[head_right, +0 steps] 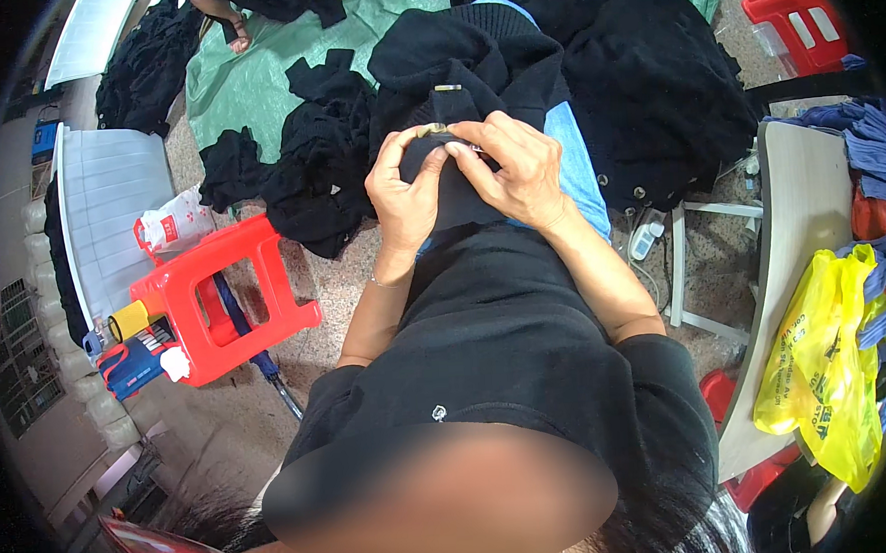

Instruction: Manually attaching and securing metal grommets or rings onto black clothing items.

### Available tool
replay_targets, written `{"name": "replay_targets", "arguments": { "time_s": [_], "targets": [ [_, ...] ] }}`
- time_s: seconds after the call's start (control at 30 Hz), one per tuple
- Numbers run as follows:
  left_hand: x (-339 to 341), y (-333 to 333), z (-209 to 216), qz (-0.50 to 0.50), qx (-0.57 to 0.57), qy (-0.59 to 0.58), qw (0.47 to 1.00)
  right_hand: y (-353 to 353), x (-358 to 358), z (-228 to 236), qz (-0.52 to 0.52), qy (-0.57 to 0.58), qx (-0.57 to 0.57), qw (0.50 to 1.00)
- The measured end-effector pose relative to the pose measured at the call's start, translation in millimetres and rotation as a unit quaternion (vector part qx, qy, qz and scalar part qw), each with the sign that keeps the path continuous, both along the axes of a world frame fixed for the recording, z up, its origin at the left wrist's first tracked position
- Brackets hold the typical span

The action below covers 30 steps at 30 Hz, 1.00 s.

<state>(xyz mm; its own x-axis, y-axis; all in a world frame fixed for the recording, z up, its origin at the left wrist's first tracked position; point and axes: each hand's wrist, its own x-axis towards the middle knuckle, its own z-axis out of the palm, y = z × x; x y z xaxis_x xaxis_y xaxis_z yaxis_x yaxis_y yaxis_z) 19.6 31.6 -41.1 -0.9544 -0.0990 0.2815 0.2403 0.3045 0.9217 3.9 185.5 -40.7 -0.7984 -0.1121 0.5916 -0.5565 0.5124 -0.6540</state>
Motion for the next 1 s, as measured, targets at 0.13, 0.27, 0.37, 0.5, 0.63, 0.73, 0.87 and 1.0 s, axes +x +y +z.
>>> {"name": "replay_targets", "arguments": {
  "time_s": [0.13, 0.27, 0.37, 0.5, 0.63, 0.73, 0.87, 1.0],
  "targets": [
    [-0.6, -0.2, 1.0, 0.005, 0.0, 0.001, 1.0, 1.7, 0.6, 3.1, 0.003, -0.006, 0.005, 1.0],
    [-0.3, -0.6, 0.5, 0.004, 0.006, -0.001, 1.0, 3.4, 1.7, 4.4, 0.02, -0.01, 0.005, 1.0],
    [0.1, -0.8, -2.6, 0.001, 0.003, -0.001, 1.0, 1.6, 1.8, 2.8, 0.016, -0.012, 0.004, 1.0],
    [0.4, -0.8, -2.4, 0.003, 0.0, -0.003, 1.0, 0.3, 1.4, 3.8, 0.009, -0.013, 0.005, 1.0],
    [0.9, -0.1, 0.8, 0.007, -0.016, 0.006, 1.0, -0.6, 1.6, 3.3, 0.007, -0.016, 0.006, 1.0],
    [-0.2, 0.8, 0.6, 0.011, -0.03, 0.025, 0.999, -0.2, 2.0, 1.8, 0.014, -0.015, 0.007, 1.0],
    [-1.7, 1.4, -0.7, 0.012, -0.021, 0.039, 0.999, -0.4, 3.4, -0.1, 0.036, -0.099, -0.079, 0.991],
    [-1.8, 0.0, -2.2, 0.016, -0.028, 0.035, 0.999, -0.2, 3.8, 7.8, 0.037, -0.083, -0.045, 0.995]
  ]
}}
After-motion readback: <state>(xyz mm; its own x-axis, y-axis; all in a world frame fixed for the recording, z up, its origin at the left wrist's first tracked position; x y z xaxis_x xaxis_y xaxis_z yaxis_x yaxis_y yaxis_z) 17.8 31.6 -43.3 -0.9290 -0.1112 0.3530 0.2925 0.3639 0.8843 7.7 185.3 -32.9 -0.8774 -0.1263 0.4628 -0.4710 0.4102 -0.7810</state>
